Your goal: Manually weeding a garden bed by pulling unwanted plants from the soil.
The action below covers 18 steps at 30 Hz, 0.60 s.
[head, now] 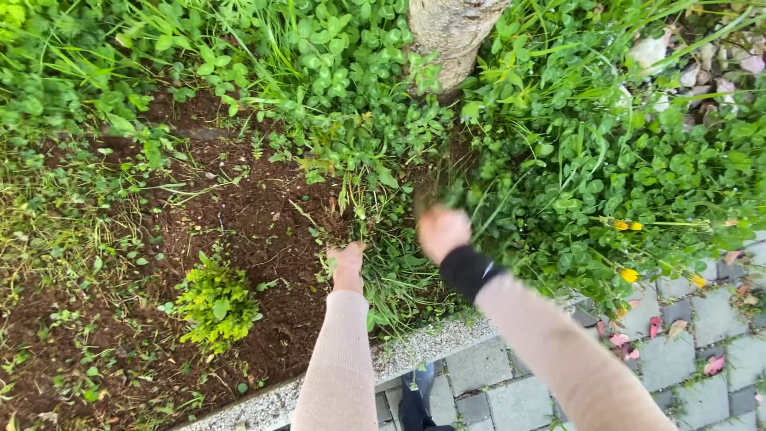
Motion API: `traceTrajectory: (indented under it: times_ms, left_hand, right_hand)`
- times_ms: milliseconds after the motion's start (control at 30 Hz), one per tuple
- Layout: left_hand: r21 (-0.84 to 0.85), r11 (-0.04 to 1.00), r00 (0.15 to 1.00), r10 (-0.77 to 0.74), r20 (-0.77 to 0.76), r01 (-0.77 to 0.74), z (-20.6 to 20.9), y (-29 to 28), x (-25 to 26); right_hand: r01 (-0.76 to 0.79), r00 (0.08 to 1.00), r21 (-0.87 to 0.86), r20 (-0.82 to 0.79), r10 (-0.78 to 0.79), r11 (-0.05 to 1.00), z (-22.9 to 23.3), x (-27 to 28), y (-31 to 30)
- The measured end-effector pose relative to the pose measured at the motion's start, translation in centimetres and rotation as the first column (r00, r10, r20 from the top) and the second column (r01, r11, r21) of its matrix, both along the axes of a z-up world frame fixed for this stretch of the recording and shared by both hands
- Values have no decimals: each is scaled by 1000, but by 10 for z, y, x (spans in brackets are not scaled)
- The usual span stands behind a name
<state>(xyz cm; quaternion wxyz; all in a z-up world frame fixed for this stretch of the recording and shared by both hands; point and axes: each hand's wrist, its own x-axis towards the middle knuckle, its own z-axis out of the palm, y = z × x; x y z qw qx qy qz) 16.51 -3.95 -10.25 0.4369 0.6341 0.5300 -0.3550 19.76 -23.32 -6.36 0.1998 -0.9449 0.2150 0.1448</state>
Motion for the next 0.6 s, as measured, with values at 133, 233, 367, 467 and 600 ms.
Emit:
traceTrajectory:
  times_ms: [133, 233, 367, 467, 600]
  left_hand:
    - [-121, 961, 959, 261, 109, -247, 2, -2, -13]
    - [-256, 914, 934, 346, 89, -314, 73, 1, -18]
    - [-473, 847, 929, 342, 139, -241, 95, 9, -27]
    - [-491, 845, 911, 353, 213, -212, 130, 18, -23]
    - [-443, 867, 914, 348, 210, -228, 102, 44, -31]
  right_hand:
    - [0, 993, 152, -117, 18, 988, -19, -57, 23]
    - [-278, 959, -99, -88, 270, 955, -119, -89, 26]
    - [-373, 903, 172, -161, 400, 912, -155, -100, 60]
    - [-673, 734, -98, -207, 647, 733, 26, -74, 93]
    - [781, 597, 483, -765, -243, 397, 91, -39, 119]
